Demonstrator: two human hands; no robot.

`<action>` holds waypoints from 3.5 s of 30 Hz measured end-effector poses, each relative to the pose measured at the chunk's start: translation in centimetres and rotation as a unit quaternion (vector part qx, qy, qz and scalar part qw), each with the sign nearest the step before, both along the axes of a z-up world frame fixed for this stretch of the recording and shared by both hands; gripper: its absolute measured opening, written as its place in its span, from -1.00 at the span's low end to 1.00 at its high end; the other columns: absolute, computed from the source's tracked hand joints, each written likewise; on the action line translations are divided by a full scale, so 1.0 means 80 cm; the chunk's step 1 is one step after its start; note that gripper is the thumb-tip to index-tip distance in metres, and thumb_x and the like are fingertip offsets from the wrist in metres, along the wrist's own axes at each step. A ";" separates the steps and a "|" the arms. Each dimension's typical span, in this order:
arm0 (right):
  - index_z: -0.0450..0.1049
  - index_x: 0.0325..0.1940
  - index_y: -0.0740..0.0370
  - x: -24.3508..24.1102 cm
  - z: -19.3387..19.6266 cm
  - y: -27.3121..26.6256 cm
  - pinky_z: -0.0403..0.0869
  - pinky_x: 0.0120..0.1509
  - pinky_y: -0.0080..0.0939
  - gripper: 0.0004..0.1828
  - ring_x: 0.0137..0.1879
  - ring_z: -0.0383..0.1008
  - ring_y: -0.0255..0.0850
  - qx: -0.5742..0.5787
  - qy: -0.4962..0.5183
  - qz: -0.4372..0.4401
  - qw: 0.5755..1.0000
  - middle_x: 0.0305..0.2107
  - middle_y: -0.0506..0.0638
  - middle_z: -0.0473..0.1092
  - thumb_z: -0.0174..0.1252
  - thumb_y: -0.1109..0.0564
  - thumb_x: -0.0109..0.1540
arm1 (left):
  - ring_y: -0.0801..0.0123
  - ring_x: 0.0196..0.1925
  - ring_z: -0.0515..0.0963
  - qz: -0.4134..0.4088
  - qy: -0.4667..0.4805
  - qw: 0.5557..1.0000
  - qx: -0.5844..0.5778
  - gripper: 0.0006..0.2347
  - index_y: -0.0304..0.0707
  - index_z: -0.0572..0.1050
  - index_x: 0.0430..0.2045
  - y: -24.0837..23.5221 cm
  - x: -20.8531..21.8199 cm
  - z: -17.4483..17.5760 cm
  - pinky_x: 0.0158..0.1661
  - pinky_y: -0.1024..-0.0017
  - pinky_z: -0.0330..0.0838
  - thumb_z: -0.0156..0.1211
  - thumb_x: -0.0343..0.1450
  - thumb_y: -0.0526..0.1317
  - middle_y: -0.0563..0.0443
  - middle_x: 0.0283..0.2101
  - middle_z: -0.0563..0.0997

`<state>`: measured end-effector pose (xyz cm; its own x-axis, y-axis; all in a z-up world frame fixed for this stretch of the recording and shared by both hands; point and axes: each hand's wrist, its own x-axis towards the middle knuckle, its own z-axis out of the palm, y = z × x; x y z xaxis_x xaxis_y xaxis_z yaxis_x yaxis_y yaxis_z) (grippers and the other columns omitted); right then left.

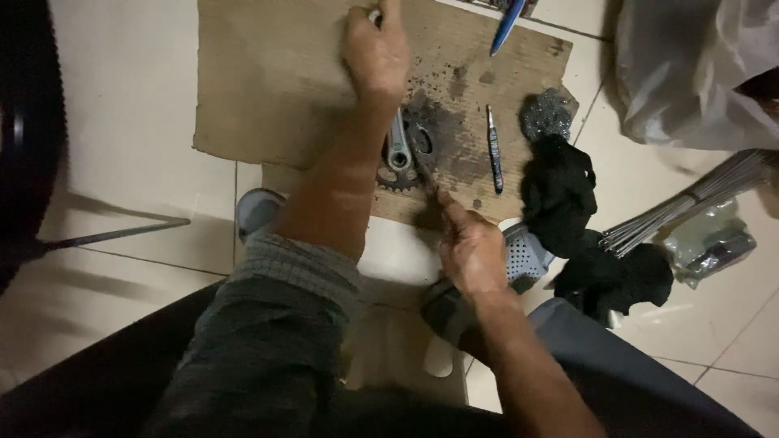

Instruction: The person cleans a bicycle chainring by scrubbing it with a wire brush and wiping it with a cloth. They then use a wrench to hold the chainring while continuing to scrub it with the brush.

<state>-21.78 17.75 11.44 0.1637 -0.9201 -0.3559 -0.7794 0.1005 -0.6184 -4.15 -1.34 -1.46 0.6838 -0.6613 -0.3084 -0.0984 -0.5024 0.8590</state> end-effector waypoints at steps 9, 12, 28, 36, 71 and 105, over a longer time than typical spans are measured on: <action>0.44 0.24 0.18 0.025 0.070 0.000 0.51 -0.21 -0.21 -0.53 -0.23 0.63 -0.14 0.102 0.003 -0.039 0.994 -0.17 0.04 0.60 0.15 0.25 0.21 | 0.43 -0.57 0.58 -0.061 0.054 0.993 0.088 -0.50 -0.34 0.50 -0.36 0.008 0.032 0.070 -0.52 0.46 0.55 -0.29 0.39 0.14 0.01 -0.49 0.62; 0.48 0.22 0.13 0.029 0.087 0.001 0.47 -0.33 -0.22 -0.60 -0.40 0.53 -0.22 0.099 0.001 -0.082 0.992 -0.37 0.03 0.58 0.10 0.20 0.28 | 0.49 -0.53 0.47 -0.001 0.110 0.990 0.088 -0.45 -0.40 0.56 -0.22 0.014 0.040 0.098 -0.43 0.38 0.45 -0.25 0.38 0.14 0.02 -0.51 0.54; 0.45 0.24 0.41 0.000 0.082 -0.022 0.45 -0.36 -0.10 -0.49 -0.40 0.56 -0.05 -0.023 0.059 0.124 0.990 -0.24 0.25 0.57 0.06 0.40 0.18 | 0.18 -0.42 0.64 -0.007 0.127 0.991 -0.042 -0.84 -0.31 0.51 -0.35 0.009 0.000 0.002 -0.34 0.26 0.56 0.04 0.37 -0.21 -0.11 -0.41 0.65; 0.47 0.30 0.24 0.004 0.082 -0.030 0.22 -0.42 -0.33 -0.56 -0.50 0.18 -0.33 0.222 -0.037 -0.079 0.971 -0.55 -0.06 0.33 0.01 0.18 0.33 | 0.29 -0.49 0.59 -0.031 0.139 0.989 -0.041 -0.84 -0.31 0.49 -0.29 0.010 -0.004 0.025 -0.42 0.34 0.52 0.01 0.39 -0.25 -0.07 -0.43 0.61; 0.57 0.11 0.31 0.004 0.076 -0.054 0.46 -0.43 -0.04 -0.64 -0.47 0.58 0.01 -0.053 0.087 0.172 0.980 -0.32 0.21 0.58 0.11 0.31 0.24 | 0.27 -0.53 0.53 -0.064 0.102 0.989 -0.091 -0.93 -0.27 0.46 -0.44 0.019 -0.005 0.025 -0.46 0.29 0.44 0.03 0.35 -0.28 -0.03 -0.51 0.57; 0.13 0.51 -0.41 0.055 0.146 -0.088 0.56 -0.15 0.18 -0.32 -0.24 0.60 0.19 0.244 0.434 0.256 0.829 -0.29 0.26 0.54 -0.08 0.04 0.28 | 0.38 -0.69 0.42 -0.047 0.161 0.979 -0.116 -0.85 -0.34 0.52 -0.40 0.034 -0.008 0.028 -0.66 0.38 0.30 0.08 0.34 -0.23 0.03 -0.62 0.51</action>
<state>-17.35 10.74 23.11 -0.0241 -0.5212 -0.8531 -0.9274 -0.3069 0.2137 -4.76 1.41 0.76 0.5088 -0.7941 -0.3324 0.1596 -0.2924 0.9429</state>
